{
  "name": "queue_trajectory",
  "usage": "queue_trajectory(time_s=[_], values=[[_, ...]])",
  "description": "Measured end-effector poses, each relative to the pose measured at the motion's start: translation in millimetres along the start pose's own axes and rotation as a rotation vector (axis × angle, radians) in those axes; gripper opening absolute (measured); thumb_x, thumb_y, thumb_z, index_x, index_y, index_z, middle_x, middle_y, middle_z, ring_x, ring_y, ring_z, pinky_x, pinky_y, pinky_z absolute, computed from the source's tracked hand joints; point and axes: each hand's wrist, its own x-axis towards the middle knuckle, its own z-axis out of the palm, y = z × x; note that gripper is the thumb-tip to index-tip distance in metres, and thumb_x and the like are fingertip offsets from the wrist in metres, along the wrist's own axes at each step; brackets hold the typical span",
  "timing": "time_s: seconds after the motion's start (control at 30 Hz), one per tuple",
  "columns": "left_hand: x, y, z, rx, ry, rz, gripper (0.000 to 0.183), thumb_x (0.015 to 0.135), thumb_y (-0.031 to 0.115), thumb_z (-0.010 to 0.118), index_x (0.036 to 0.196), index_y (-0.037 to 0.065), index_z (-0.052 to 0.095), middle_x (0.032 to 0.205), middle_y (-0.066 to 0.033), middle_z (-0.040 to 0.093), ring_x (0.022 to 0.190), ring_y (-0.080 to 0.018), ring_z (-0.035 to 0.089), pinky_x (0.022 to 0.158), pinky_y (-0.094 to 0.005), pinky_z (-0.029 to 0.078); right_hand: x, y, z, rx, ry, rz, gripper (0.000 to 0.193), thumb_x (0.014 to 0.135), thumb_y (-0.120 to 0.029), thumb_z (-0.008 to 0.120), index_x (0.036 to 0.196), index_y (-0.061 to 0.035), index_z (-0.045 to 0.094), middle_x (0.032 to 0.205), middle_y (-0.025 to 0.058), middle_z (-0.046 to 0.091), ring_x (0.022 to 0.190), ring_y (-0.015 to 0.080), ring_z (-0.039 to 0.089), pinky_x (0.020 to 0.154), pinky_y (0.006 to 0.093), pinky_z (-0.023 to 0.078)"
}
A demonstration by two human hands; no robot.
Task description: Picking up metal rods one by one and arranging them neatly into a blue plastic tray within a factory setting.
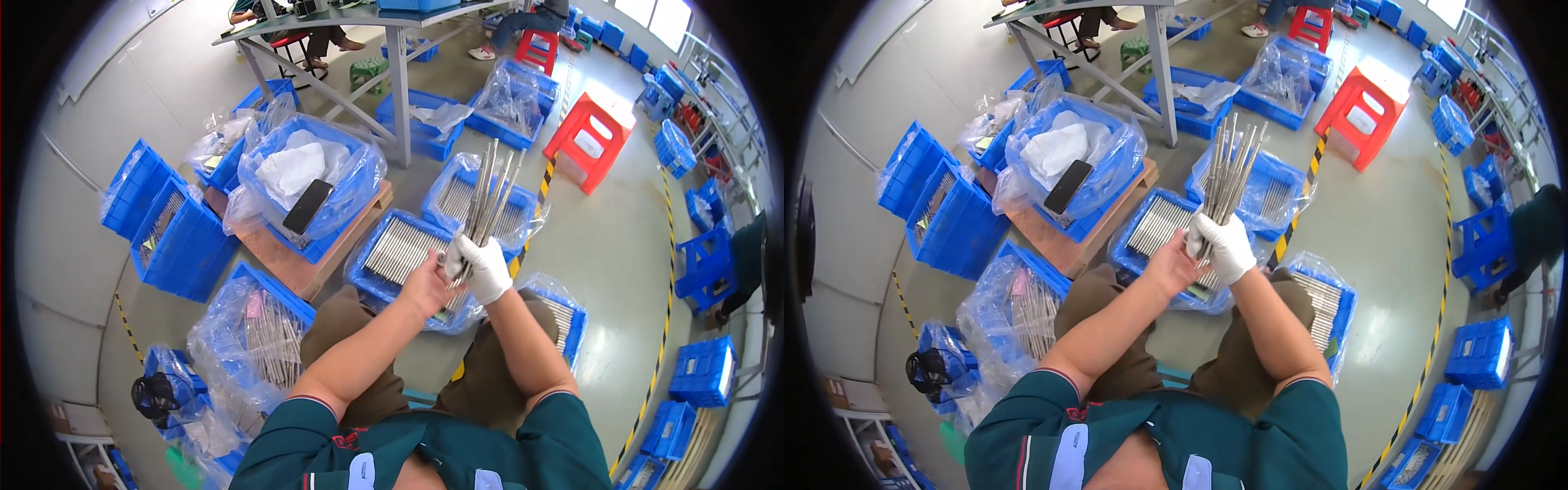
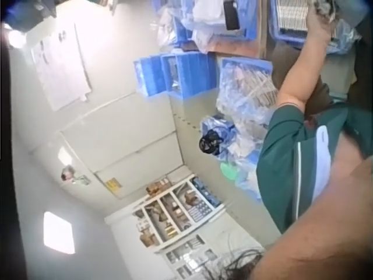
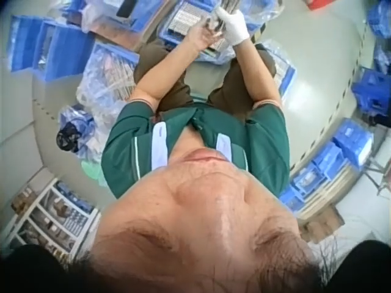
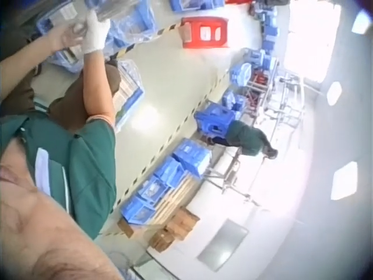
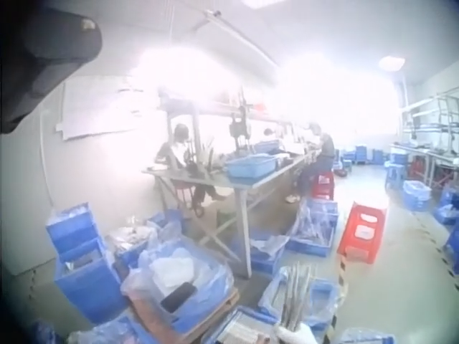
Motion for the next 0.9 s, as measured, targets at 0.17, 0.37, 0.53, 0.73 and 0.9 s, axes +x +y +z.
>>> queue_trajectory(time_s=[0.17, 0.37, 0.53, 0.73, 0.9], values=[[-3, 5, 46, -0.196, -0.127, 0.071, 0.041, 0.093, 0.041, 0.043, 0.116, 0.008, 0.053, 0.113, -0.0103, 0.058, 0.106, -0.0277, 0.054, 0.095, -0.0460, 0.040, 2, 1, 14, -0.202, 0.183, -0.121, 0.014, 0.081, -0.008, 0.065, 0.089, -0.0006, 0.055, 0.072, 0.0056, 0.059, 0.065, 0.0148, 0.059, 0.062, 0.0264, 0.048], [35, -6, 0, -0.151, -0.023, 0.024, 0.036, 0.095, 0.036, 0.039, 0.105, 0.006, 0.056, 0.100, -0.0094, 0.063, 0.090, -0.0203, 0.062, 0.081, -0.0327, 0.051, 13, 2, 20, -0.257, 0.205, -0.147, 0.025, 0.077, -0.002, 0.066, 0.099, 0.0015, 0.056, 0.083, 0.0055, 0.061, 0.070, 0.0140, 0.060, 0.066, 0.0265, 0.048], [8, -10, 18, 0.033, 0.131, -0.066, 0.039, 0.094, 0.041, 0.040, 0.087, 0.007, 0.058, 0.073, -0.0086, 0.063, 0.060, -0.0199, 0.062, 0.052, -0.0313, 0.052, 21, -21, 11, -0.150, 0.224, -0.307, 0.034, 0.078, -0.005, 0.064, 0.107, 0.0001, 0.047, 0.078, 0.0080, 0.058, 0.067, 0.0176, 0.059, 0.066, 0.0295, 0.048], [2, 4, 11, 0.540, 0.379, 0.152, 0.031, 0.089, 0.036, 0.054, 0.075, 0.009, 0.052, 0.055, -0.0031, 0.049, 0.038, -0.0125, 0.045, 0.032, -0.0257, 0.029, 28, -40, -47, 0.295, 0.270, -0.404, 0.018, 0.083, -0.017, 0.065, 0.091, -0.0039, 0.054, 0.074, 0.0070, 0.057, 0.065, 0.0197, 0.057, 0.062, 0.0350, 0.050], [-1, 64, 16, 1.394, 0.456, 0.880, 0.035, 0.081, 0.035, 0.063, 0.079, -0.001, 0.063, 0.074, -0.0169, 0.064, 0.070, -0.0312, 0.062, 0.064, -0.0369, 0.047, 17, -7, -76, 0.437, 0.456, 0.109, 0.032, 0.087, -0.035, 0.060, 0.082, -0.0036, 0.057, 0.077, 0.0131, 0.060, 0.078, 0.0306, 0.059, 0.077, 0.0458, 0.048]])
